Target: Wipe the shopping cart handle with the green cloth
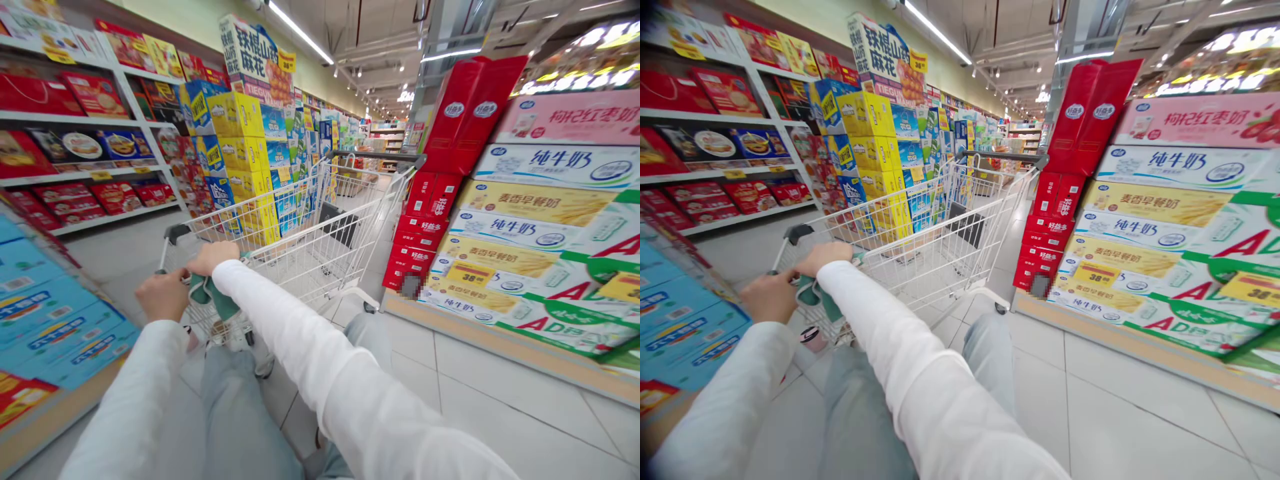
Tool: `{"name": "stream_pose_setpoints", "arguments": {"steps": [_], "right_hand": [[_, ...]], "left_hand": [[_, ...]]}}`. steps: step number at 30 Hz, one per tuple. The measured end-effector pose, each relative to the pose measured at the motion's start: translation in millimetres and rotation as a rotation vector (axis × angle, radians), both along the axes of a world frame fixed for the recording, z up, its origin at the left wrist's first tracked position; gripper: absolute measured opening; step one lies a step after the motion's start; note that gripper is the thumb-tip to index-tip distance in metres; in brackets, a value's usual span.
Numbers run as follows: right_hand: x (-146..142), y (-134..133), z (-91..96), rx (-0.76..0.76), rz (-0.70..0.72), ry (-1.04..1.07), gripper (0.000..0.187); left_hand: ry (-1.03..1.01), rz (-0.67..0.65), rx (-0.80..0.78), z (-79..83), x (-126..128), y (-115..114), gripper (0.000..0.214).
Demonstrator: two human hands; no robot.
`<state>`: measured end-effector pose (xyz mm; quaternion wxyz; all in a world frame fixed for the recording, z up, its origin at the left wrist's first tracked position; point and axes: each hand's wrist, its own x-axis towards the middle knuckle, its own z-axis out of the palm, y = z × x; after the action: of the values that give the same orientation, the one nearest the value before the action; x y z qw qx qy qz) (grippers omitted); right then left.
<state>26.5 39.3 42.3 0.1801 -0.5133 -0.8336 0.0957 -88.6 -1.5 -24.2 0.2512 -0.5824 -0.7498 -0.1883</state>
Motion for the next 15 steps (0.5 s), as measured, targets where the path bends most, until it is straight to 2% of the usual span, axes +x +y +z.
{"name": "stream_pose_setpoints", "arguments": {"steps": [2, 6, 8, 12, 15], "right_hand": [[2.3, -4.2, -0.8, 0.003, -0.034, 0.008, 0.043], [8.1, -25.8, -22.1, 0.338, 0.029, 0.043, 0.041], [8.5, -30.1, -29.0, 0.400, 0.041, 0.039, 0.042], [4.2, -18.6, -21.9, 0.183, 0.002, 0.049, 0.038], [1.6, -9.4, -14.9, 0.114, -0.029, 0.078, 0.038]], "left_hand": [[-0.003, -0.019, 0.001, 0.1, 0.2, -0.1, 0.043], [-0.018, 0.012, 0.048, -0.2, 3.1, 2.3, 0.047], [-0.028, 0.016, 0.052, 0.3, 5.0, 2.3, 0.048], [-0.029, 0.004, 0.010, 3.1, 7.1, -0.2, 0.050], [-0.016, 0.009, -0.009, 4.3, 7.2, -0.9, 0.052]]}}
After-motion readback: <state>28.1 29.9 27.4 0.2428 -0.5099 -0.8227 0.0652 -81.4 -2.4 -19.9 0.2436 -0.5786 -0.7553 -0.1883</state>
